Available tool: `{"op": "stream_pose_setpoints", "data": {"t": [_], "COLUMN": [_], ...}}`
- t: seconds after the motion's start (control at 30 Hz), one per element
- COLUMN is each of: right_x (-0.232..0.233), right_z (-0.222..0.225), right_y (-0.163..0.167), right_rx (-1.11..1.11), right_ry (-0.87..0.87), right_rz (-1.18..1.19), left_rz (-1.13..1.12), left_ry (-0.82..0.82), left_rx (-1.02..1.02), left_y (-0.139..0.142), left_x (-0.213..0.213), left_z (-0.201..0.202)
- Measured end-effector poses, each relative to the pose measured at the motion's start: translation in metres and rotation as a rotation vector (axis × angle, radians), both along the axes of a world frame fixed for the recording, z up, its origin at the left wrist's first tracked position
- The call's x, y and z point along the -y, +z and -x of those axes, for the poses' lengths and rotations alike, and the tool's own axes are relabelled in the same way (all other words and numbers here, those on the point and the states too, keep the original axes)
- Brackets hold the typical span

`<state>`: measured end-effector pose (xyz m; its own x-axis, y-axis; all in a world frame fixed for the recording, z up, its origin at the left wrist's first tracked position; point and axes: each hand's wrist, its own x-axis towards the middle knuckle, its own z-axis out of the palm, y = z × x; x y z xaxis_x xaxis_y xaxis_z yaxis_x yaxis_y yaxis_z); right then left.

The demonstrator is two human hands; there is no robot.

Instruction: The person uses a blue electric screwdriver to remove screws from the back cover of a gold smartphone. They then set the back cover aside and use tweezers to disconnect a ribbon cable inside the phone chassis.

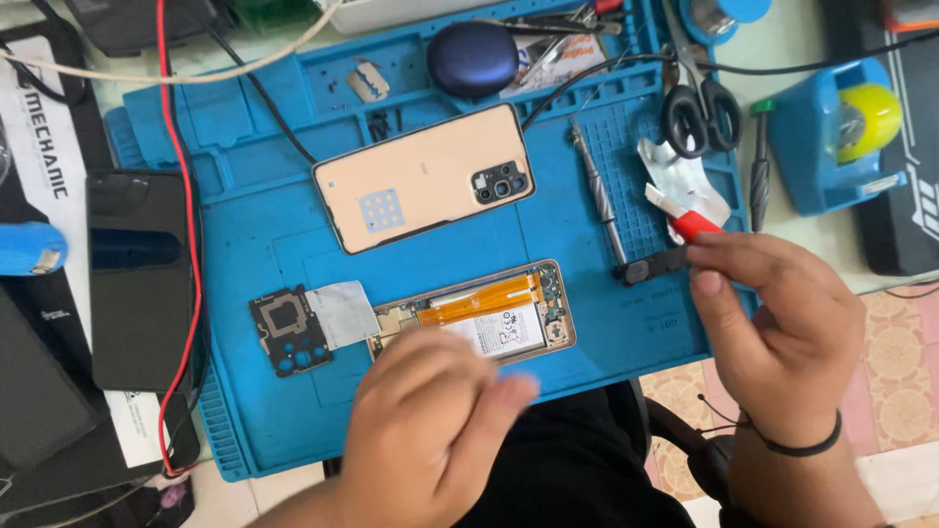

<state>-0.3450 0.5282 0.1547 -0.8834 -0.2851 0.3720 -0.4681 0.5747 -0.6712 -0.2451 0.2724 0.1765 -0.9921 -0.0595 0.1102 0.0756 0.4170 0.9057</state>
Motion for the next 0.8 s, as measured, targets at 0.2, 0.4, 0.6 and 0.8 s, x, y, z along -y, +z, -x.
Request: {"op": "stream_pose_setpoints", "data": {"t": [0.2, 0.4, 0.6, 0.8], "right_x": [0.018, 0.053, 0.152, 0.208], "right_z": [0.023, 0.085, 0.189, 0.245], "right_y": [0.035, 0.068, 0.050, 0.039], "right_rx": [0.091, -0.232, -0.520, -0.149], "right_ry": [0.131, 0.402, 0.426, 0.342], "right_rz": [-0.120, -0.335, -0.510, -0.819], "left_rz": [-0.110, 0.237, 0.164, 0.270], "left_ry": [0.352, 0.536, 0.659, 0.595], "left_rx": [-0.173, -0.225, -0.209, -0.157], "left_y": [-0.029, -0.047, -0.059, -0.056], "left_x": [0.038, 0.059, 0.051, 0.057], "left_z": [-0.058, -0.073, -0.067, -0.069]}}
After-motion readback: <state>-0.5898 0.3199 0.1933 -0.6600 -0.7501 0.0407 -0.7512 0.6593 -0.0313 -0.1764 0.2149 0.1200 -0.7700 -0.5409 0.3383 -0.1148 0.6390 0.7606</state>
